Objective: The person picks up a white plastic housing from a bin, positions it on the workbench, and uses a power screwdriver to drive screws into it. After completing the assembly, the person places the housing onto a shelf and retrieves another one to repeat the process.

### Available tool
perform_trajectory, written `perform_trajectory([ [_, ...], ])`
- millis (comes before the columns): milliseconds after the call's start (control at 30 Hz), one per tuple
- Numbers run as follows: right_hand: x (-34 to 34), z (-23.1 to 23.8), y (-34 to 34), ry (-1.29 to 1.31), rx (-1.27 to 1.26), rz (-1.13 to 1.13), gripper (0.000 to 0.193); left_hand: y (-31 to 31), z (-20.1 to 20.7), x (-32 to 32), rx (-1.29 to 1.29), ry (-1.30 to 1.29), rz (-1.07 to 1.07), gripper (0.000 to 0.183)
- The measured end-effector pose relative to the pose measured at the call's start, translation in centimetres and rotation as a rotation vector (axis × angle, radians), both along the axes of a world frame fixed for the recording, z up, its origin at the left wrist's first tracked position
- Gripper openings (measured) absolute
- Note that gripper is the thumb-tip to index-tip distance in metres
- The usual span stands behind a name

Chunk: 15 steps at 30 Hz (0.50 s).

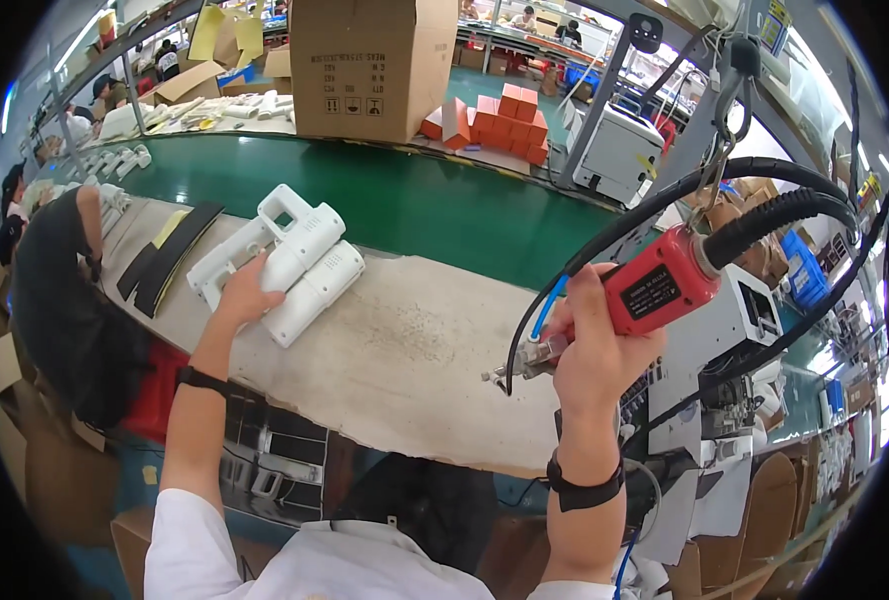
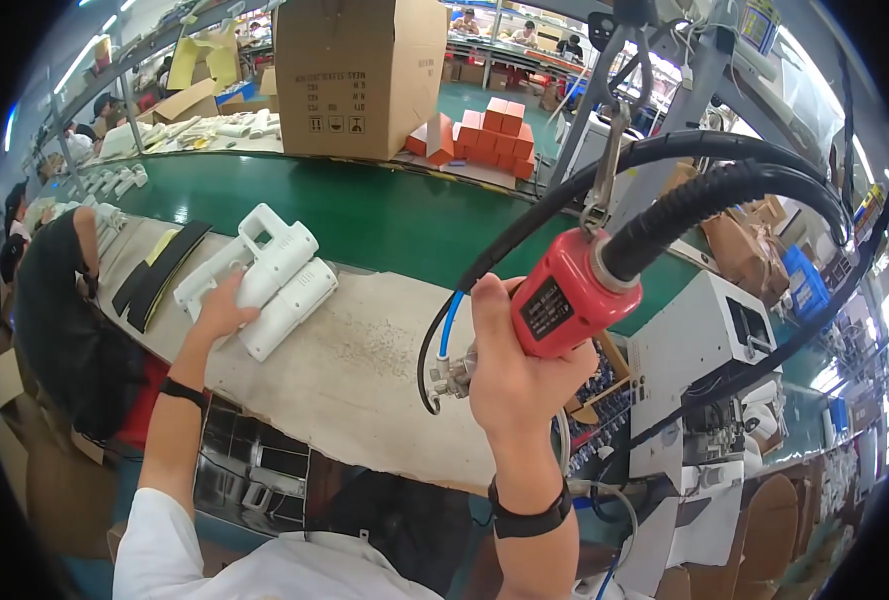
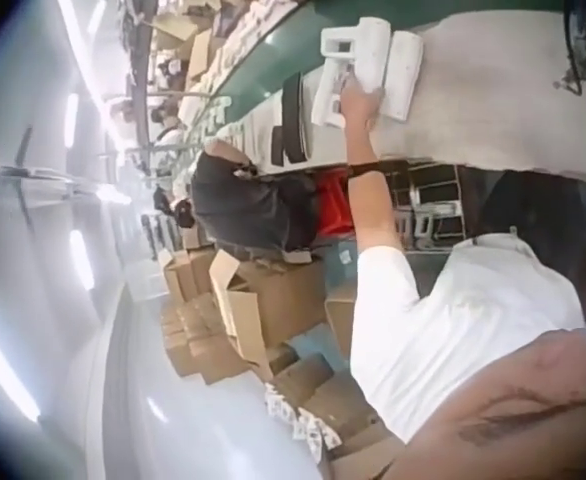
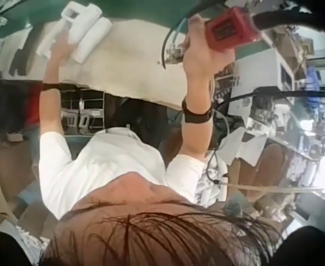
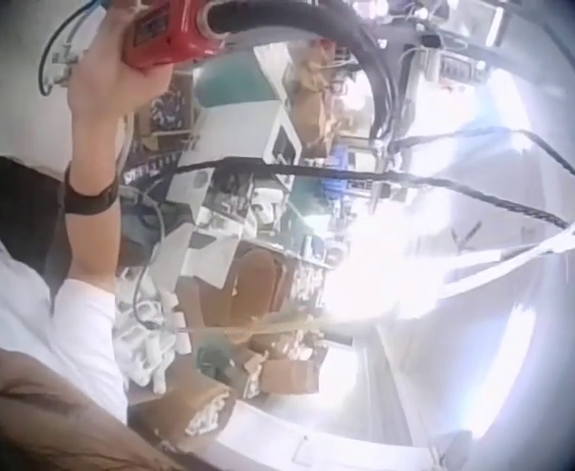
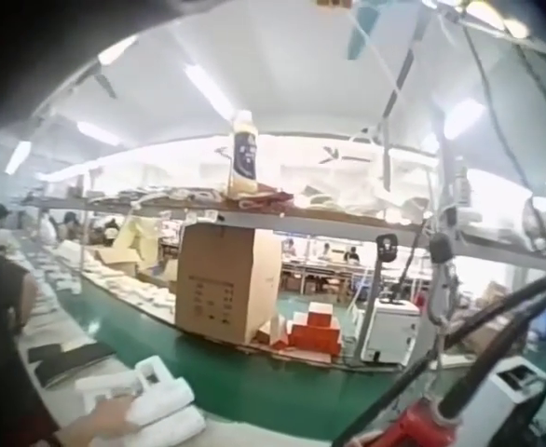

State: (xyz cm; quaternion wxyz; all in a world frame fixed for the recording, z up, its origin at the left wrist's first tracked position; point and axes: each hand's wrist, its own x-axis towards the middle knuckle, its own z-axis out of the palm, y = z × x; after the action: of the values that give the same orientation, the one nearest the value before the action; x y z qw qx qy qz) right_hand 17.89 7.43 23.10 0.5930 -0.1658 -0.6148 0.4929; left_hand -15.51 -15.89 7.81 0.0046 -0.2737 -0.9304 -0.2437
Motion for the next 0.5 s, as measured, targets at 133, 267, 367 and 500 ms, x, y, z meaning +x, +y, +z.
perform_trajectory([
  [133,-0.1,0.0,0.1,0.019,0.013,-0.006,0.015,-0.4,1.3,2.4,0.115,0.115,-0.082,0.077],
  [267,0.4,0.1,0.7,0.010,0.026,-0.045,0.015,-0.4,2.1,11.9,0.154,0.429,-0.379,0.075],
  [367,0.6,0.4,1.1,0.026,0.024,-0.040,0.015,-0.1,1.2,18.2,0.129,0.311,-0.500,0.066],
  [500,0.9,0.8,0.8,0.060,0.003,-0.055,0.015,2.6,-5.0,22.1,-0.009,0.136,-0.378,0.089],
])
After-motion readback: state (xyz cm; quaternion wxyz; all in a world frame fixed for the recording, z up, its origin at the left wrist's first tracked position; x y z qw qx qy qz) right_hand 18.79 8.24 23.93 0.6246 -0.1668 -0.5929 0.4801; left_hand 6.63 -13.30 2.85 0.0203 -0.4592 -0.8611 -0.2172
